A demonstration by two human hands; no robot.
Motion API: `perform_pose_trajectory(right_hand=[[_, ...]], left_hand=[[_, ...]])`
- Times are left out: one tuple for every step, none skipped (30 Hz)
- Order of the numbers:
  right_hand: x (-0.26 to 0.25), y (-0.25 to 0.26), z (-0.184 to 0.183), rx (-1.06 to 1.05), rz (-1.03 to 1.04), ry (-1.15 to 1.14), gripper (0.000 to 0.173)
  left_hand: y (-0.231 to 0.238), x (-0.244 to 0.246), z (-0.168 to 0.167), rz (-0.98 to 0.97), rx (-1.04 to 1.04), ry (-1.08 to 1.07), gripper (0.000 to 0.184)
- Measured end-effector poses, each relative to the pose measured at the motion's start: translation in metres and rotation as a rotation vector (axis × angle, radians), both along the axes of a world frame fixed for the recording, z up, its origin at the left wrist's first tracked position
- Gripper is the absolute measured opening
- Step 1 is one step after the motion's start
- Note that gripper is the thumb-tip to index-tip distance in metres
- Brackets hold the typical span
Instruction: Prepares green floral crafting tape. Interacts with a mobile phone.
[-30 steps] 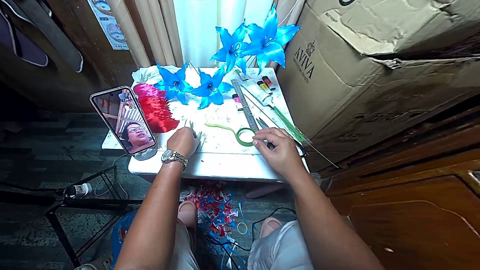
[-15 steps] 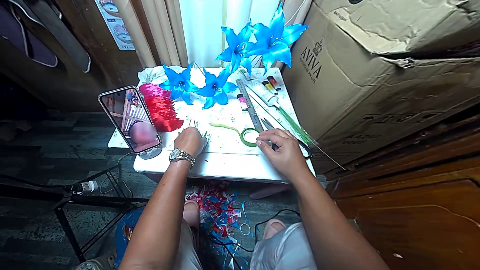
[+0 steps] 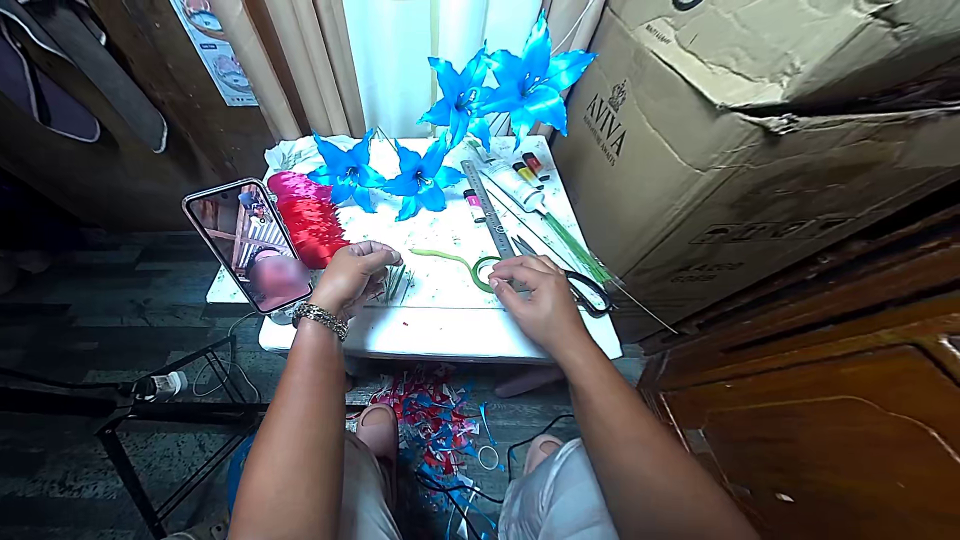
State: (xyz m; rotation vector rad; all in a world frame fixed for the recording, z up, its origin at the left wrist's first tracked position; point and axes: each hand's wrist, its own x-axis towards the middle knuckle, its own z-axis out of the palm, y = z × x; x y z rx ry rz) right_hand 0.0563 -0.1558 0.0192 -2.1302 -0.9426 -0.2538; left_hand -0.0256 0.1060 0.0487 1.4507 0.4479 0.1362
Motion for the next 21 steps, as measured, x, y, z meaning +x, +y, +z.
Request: perform_pose_trajectory(right_hand=[[0.000,0.003,-0.001,0.014,0.007,-0.006,0.023],[0.000,0.006,-0.002,0.036,0.014,-0.005,0.023],[-0.001,0.009,-0.002,0.066,0.028,0.009,0.022],[-0.003,0.012,-0.001,0.104,0.044,0.042,0.021],[-0.007,0.015,0.002,0.150,0.067,0.105,0.019],[-0.013,0.018,0.006,0.200,0.087,0.197,0.018],[-0.018,0.021,0.009,0.261,0.107,0.310,0.017],[-0.022,0.023,0.011,0.329,0.126,0.439,0.018],[-0.025,0.026,0.012,0.393,0.135,0.568,0.018],[-0.026,0.029,0.013,0.444,0.135,0.666,0.018],[-0.027,0.031,0.012,0.487,0.134,0.727,0.016],[-0.027,0.033,0.011,0.524,0.132,0.760,0.015],[-0.026,0.034,0.009,0.554,0.124,0.774,0.013],[-0.024,0.034,0.008,0.578,0.107,0.789,0.012],[-0.024,0.035,0.008,0.599,0.089,0.809,0.011],[-0.023,0.034,0.008,0.609,0.085,0.825,0.011],[-0.022,0.032,0.009,0.617,0.092,0.838,0.012],[-0.022,0.031,0.010,0.625,0.098,0.849,0.012],[-0.022,0.030,0.010,0.632,0.102,0.857,0.012],[-0.021,0.029,0.011,0.639,0.104,0.870,0.012],[-0.020,0.028,0.011,0.644,0.103,0.882,0.012]], left_hand=[[-0.001,-0.001,0.001,-0.005,-0.053,-0.026,0.014],[-0.001,-0.001,0.001,-0.009,-0.090,-0.050,0.014],[-0.002,-0.001,0.000,-0.010,-0.126,-0.078,0.011],[-0.004,-0.002,0.000,-0.022,-0.159,-0.106,0.011],[-0.006,-0.002,-0.001,-0.036,-0.185,-0.129,0.017],[-0.011,-0.003,-0.002,-0.046,-0.202,-0.150,0.022],[-0.019,-0.004,-0.002,-0.059,-0.199,-0.167,0.024],[-0.028,-0.006,-0.003,-0.081,-0.185,-0.176,0.025],[-0.038,-0.007,-0.006,-0.108,-0.179,-0.188,0.026],[-0.048,-0.008,-0.009,-0.140,-0.172,-0.198,0.027],[-0.056,-0.010,-0.012,-0.162,-0.166,-0.198,0.029],[-0.064,-0.010,-0.014,-0.162,-0.171,-0.189,0.030],[-0.070,-0.008,-0.016,-0.146,-0.188,-0.177,0.028],[-0.074,-0.006,-0.017,-0.132,-0.204,-0.169,0.027],[-0.077,-0.005,-0.018,-0.124,-0.212,-0.161,0.026],[-0.079,-0.003,-0.018,-0.127,-0.213,-0.164,0.026],[-0.080,-0.002,-0.019,-0.131,-0.216,-0.173,0.026],[-0.081,-0.001,-0.019,-0.133,-0.218,-0.182,0.025],[-0.083,0.000,-0.019,-0.133,-0.218,-0.183,0.025],[-0.085,0.001,-0.019,-0.131,-0.224,-0.184,0.025],[-0.086,0.002,-0.018,-0.134,-0.226,-0.182,0.024]])
